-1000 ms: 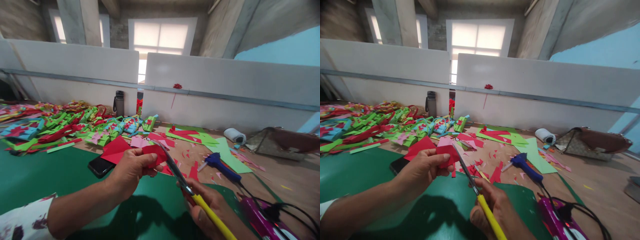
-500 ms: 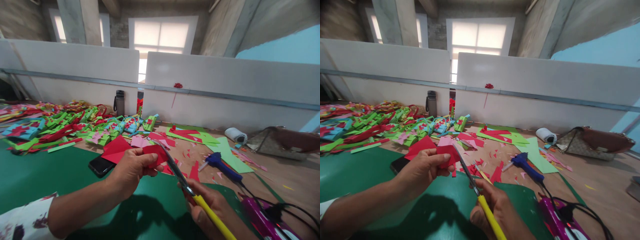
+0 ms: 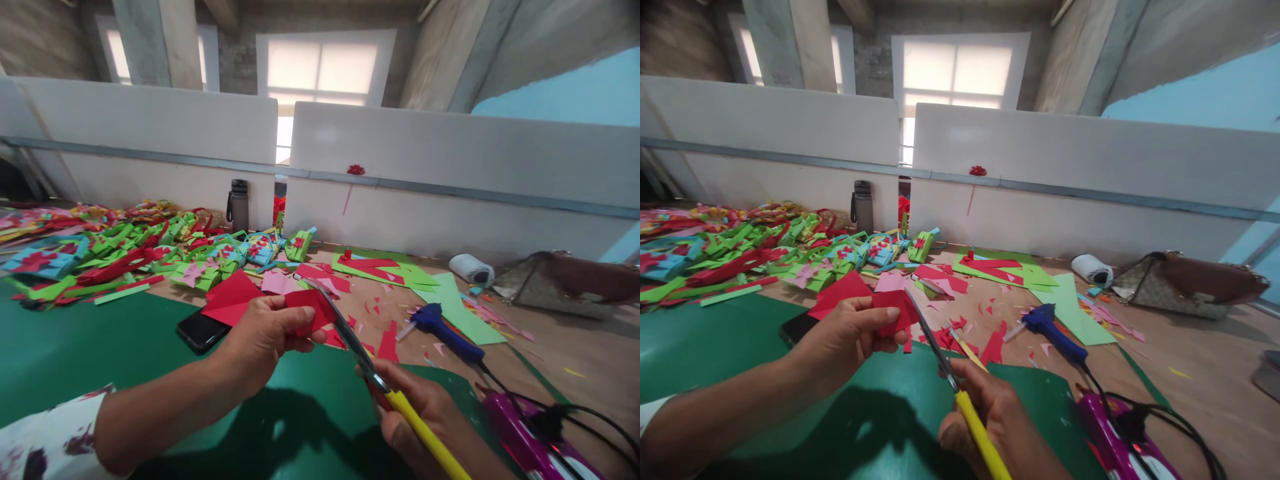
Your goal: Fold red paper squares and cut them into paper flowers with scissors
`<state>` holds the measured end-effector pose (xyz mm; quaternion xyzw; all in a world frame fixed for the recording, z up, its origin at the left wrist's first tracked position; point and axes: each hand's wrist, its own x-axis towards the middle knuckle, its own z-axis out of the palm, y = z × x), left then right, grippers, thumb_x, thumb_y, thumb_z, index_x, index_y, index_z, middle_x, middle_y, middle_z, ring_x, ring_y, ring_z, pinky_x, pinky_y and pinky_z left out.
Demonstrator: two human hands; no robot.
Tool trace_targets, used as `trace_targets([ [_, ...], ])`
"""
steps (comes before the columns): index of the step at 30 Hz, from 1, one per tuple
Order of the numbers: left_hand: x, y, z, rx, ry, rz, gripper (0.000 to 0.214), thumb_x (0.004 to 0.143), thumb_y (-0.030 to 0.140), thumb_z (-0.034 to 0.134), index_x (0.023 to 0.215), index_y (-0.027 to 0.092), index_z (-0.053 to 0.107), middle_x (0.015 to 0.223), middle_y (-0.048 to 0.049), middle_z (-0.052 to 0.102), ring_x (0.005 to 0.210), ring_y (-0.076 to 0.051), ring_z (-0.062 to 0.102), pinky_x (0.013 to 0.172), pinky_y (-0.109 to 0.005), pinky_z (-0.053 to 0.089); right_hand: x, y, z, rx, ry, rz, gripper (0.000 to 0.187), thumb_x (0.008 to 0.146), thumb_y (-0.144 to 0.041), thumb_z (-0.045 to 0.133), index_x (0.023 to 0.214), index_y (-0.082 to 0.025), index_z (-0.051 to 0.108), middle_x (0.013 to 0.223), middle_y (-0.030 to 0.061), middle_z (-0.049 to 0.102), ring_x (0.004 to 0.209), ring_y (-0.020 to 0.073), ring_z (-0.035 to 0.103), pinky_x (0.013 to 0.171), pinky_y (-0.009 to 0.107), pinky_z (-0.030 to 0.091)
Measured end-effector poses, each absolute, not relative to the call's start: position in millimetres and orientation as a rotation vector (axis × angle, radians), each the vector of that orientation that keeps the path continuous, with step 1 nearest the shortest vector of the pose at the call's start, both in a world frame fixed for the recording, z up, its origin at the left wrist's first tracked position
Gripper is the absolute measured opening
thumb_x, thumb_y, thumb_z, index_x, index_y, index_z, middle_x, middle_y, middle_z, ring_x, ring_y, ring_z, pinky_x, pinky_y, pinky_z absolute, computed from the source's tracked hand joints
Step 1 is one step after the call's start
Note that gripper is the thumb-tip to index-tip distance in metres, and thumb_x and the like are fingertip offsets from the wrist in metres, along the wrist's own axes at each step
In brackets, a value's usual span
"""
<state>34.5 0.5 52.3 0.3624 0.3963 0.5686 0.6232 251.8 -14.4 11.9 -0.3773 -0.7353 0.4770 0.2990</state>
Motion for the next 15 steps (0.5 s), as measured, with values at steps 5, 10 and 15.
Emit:
trace_targets([
  [5,35.8,-0.4,54.8,0.803,0.938,1.302,0.022,0.061,0.017,0.076,0.061,0.014,0.054,0.057,0.0023,0.058,0.054,-0.015,0.065,0.056,-0.026,0.050,244.1,-20.1,19.1,-1.056,-1.887,1.236,0.061,0.067,-0.079,0.053,0.087,-0.021,0.056,0.059,-0.0050,0.039,0.050,0.0105,0.026,0.046,0.025,0.022],
  [10,35.0,0.0,53.7,0.823,0.916,1.306,0.019,0.063,0.015,0.074,0.060,0.015,0.054,0.056,0.0021,0.059,0.055,-0.016,0.066,0.054,-0.026,0.050,243.8,-18.0,15.5,-1.018,-1.870,1.288,0.062,0.065,-0.077,0.057,0.090,-0.020,0.057,0.056,-0.0067,0.036,0.049,0.0092,0.023,0.044,0.024,0.020],
  [15,34.4,0.8,52.0,0.853,0.924,1.296,0.015,0.065,0.015,0.072,0.062,0.013,0.058,0.058,0.0008,0.059,0.055,-0.015,0.065,0.055,-0.025,0.050,248.4,-15.9,9.7,-1.013,-1.862,1.336,0.067,0.066,-0.074,0.059,0.104,-0.019,0.057,0.058,-0.0058,0.041,0.050,0.0092,0.026,0.046,0.024,0.020],
])
